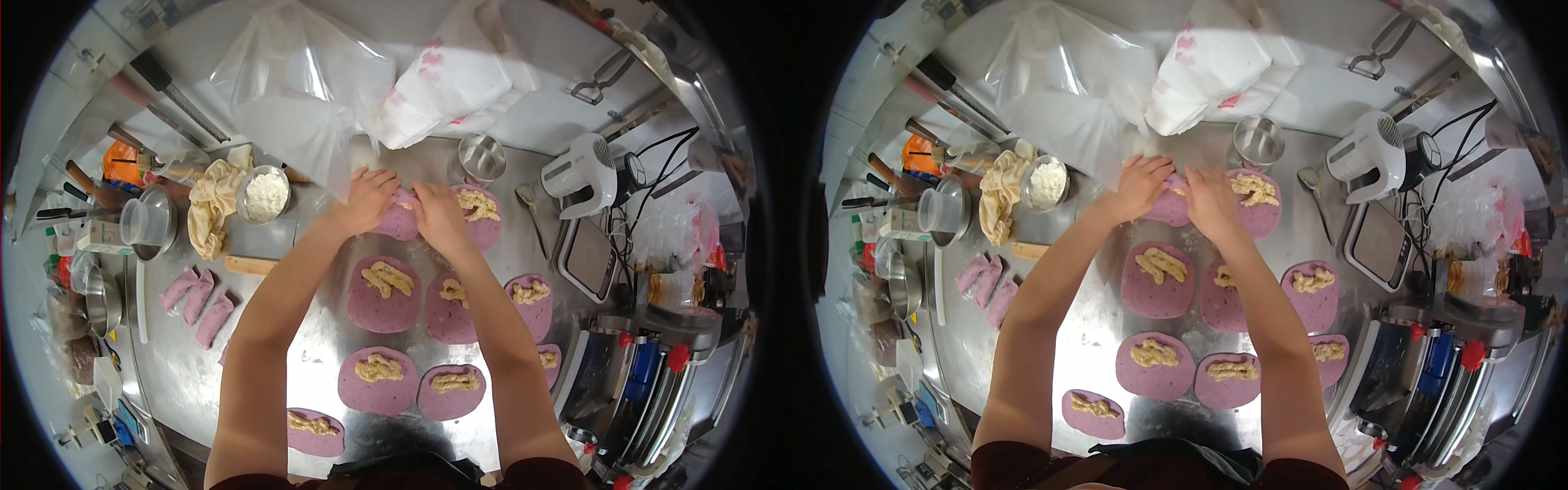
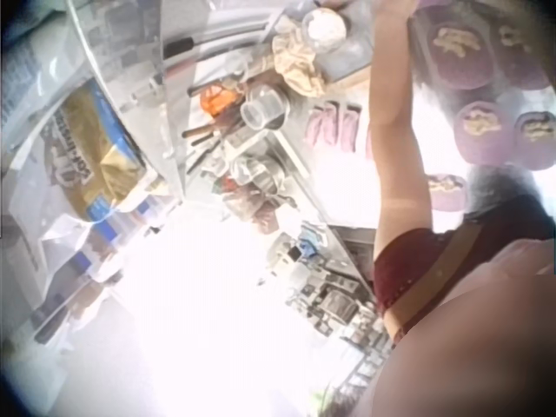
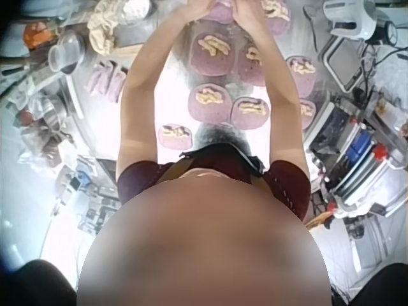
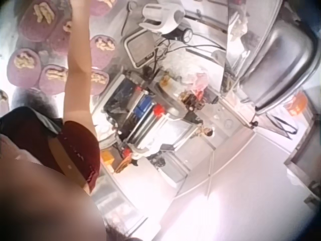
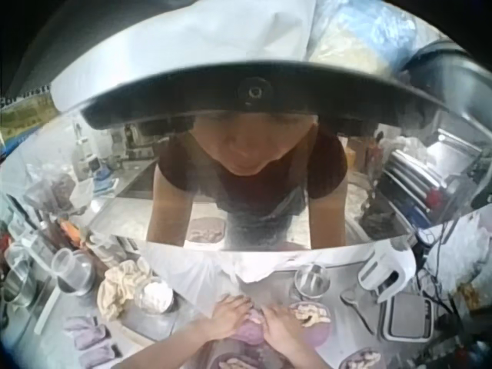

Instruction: The recorder is rolling and shaping purple dough filled with a yellow paste on a metal workbench.

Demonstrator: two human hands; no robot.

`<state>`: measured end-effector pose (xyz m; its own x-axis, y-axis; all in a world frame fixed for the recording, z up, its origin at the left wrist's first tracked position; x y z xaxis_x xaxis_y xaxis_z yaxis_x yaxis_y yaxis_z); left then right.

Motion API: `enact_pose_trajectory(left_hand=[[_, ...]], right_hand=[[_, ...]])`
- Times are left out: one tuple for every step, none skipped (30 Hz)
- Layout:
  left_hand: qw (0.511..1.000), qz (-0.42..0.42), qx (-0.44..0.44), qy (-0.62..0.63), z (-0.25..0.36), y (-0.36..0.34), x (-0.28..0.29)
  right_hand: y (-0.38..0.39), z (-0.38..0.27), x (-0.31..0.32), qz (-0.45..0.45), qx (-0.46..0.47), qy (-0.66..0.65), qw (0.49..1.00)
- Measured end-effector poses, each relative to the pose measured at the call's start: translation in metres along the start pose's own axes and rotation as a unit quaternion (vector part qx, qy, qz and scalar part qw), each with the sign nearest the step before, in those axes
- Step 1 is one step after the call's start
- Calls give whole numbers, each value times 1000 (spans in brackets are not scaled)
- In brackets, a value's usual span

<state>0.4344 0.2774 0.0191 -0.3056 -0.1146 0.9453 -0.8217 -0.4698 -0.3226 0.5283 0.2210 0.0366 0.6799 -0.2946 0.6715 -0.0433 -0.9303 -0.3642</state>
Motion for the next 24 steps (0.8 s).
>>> enact_pose_trajectory(left_hand=[[1000,-1,0,1,1,1,0],[1000,1,2,7,1,3,2],[1000,5,4,13,1,4,5],[1000,4,4,14,1,5,7],[1000,8,-9,0,3,7,11],[1000,12,-22,-14,6,8,16],[1000,12,-22,-14,7,9,20],[999,15,-34,-30,10,10,24],[998,16,-45,-46,12,12,27],[998,17,-44,-47,12,13,26],[998,27,-38,-46,11,13,28],[998,36,-30,-48,8,14,29],[998,36,-29,-49,7,14,27],[998,35,-21,-46,5,12,26],[998,35,-13,-42,4,10,23],[998,35,-13,-42,3,9,20],[999,31,-21,-37,3,8,18],[999,28,-31,-32,3,5,15],[999,30,-31,-32,3,4,13],[999,24,-31,-20,2,2,10],[999,18,-31,-9,1,1,6],[999,19,-31,-12,-1,-1,4],[999,31,-25,0,-3,-3,4],[999,41,-18,16,-1,-4,6]], right_hand=[[1,0,-1,-1,-1,0,1000],[2,-1,-2,3,1,7,1000],[2,-3,-1,8,3,15,1000],[3,-4,-1,8,2,15,1000],[4,-6,1,13,5,16,1000],[5,-9,3,19,8,16,1000],[7,-8,3,19,8,17,1000],[10,-12,4,25,41,39,998],[11,-19,4,31,75,60,995],[12,-19,4,30,76,60,995],[13,-21,5,30,82,59,994],[12,-25,5,30,88,56,994],[11,-29,5,29,89,55,994],[8,-29,7,41,65,45,996],[7,-27,9,51,40,36,997],[5,-27,7,51,40,36,997],[3,-26,1,24,40,50,998],[0,-23,-5,-2,40,67,997],[-1,-21,-6,-1,41,68,997],[-2,-18,-7,-11,37,65,997],[-5,-15,-9,-21,34,61,997],[-8,-13,-9,-19,37,61,997],[-13,-7,-12,-37,20,60,997],[-14,-1,-14,-58,0,59,997]])
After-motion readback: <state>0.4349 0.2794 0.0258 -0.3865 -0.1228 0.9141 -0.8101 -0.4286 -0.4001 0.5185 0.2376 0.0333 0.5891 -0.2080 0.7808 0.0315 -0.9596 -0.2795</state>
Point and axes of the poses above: each hand's wrist, its own y-axis away from the middle knuckle, its own x-axis out of the back of the hand, z = x × y, the point moved 9 cm from there along -y, towards the middle knuckle, and after that the axes turned 14 degrees about -y, right-handed, at the moved point
